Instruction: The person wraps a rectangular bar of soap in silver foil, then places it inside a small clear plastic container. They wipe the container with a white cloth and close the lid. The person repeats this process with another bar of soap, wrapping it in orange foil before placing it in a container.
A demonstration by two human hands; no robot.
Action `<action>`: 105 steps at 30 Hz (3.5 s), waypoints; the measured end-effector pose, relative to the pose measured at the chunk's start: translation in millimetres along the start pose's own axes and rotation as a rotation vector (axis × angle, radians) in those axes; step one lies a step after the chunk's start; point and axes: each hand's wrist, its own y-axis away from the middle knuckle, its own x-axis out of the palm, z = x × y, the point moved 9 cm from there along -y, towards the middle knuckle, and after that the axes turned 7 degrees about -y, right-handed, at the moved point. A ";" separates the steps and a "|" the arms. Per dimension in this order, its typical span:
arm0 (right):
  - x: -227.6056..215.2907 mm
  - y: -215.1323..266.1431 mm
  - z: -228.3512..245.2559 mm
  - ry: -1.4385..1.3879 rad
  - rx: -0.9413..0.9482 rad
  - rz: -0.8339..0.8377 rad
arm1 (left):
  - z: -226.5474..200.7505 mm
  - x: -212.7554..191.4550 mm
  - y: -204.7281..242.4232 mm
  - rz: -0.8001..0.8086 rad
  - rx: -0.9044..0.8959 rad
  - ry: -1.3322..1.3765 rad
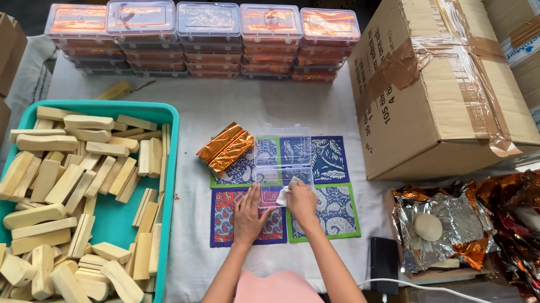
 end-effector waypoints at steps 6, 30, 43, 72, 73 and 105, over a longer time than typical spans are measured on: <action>5.7 14.2 39.5 -0.101 -0.114 0.002 | 1.3 3.1 1.2 -0.033 0.026 0.008; 37.6 43.8 43.6 -1.736 0.334 0.480 | 47.0 10.9 33.0 0.164 -0.587 1.239; -86.6 51.5 70.8 -0.256 -0.314 -0.071 | 202.5 -168.7 59.1 -0.512 -0.683 1.141; -22.6 50.4 54.3 -0.234 -0.311 0.197 | 100.5 -124.5 -66.8 -0.113 -0.286 0.089; -23.8 51.3 56.0 -0.234 -0.309 0.193 | 102.7 -110.6 -79.5 -0.113 -0.281 0.089; -28.9 61.1 59.2 -0.230 -0.346 0.204 | 84.7 -24.6 -143.8 0.011 -0.131 -0.473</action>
